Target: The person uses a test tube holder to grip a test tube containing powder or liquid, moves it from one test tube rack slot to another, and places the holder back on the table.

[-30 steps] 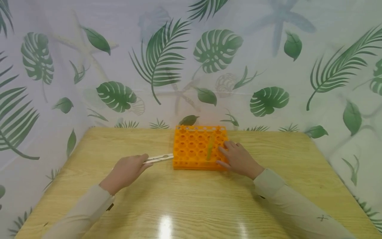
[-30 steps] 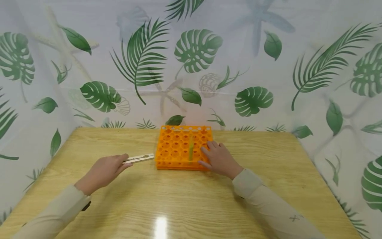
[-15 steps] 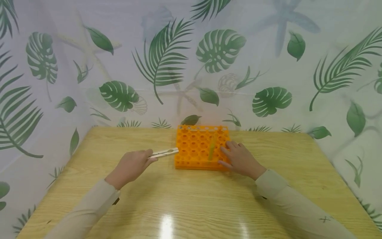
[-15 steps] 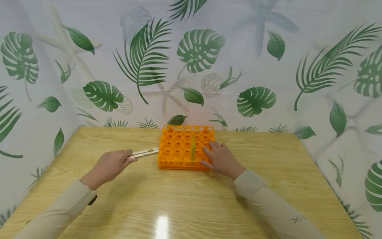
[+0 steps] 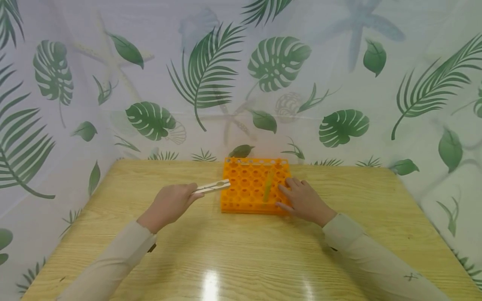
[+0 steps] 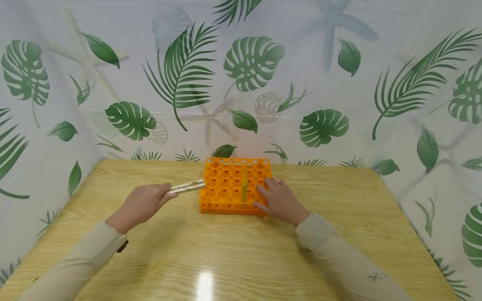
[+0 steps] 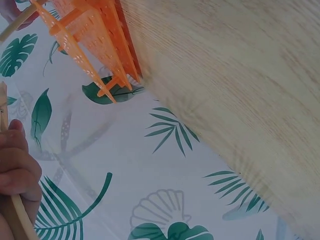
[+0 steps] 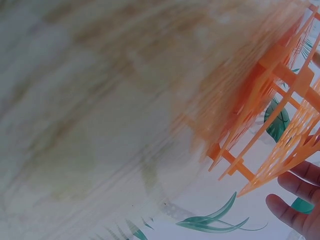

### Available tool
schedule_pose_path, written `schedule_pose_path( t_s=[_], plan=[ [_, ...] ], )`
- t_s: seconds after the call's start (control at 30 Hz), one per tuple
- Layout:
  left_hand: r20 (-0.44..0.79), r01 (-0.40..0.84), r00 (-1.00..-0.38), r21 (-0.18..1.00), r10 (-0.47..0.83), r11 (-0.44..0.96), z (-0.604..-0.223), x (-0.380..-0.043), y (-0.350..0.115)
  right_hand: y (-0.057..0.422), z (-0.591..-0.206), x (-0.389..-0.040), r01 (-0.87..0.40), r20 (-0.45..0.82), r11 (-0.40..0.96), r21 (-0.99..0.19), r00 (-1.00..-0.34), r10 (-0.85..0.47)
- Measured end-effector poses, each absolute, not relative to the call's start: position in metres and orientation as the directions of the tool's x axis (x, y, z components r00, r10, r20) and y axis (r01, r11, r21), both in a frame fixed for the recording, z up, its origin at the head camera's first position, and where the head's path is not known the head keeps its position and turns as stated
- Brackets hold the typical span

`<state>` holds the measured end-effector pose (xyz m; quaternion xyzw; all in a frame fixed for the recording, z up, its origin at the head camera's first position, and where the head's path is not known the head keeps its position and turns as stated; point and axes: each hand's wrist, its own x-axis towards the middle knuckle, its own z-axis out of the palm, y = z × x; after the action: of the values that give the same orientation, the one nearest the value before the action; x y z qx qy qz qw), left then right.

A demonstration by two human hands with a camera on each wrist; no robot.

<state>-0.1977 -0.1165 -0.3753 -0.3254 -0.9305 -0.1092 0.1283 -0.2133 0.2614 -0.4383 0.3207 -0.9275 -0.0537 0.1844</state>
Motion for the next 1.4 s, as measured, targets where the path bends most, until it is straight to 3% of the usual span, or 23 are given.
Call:
schedule_pose_path(
  t_s=[1.4],
  plan=[
    [0.442, 0.641, -0.69, 0.005, 0.573, 0.768, -0.352, -0.206, -0.095, 0.261, -0.438, -0.215, -0.574, 0.285, 0.791, 0.213, -0.738, -0.612]
  ],
)
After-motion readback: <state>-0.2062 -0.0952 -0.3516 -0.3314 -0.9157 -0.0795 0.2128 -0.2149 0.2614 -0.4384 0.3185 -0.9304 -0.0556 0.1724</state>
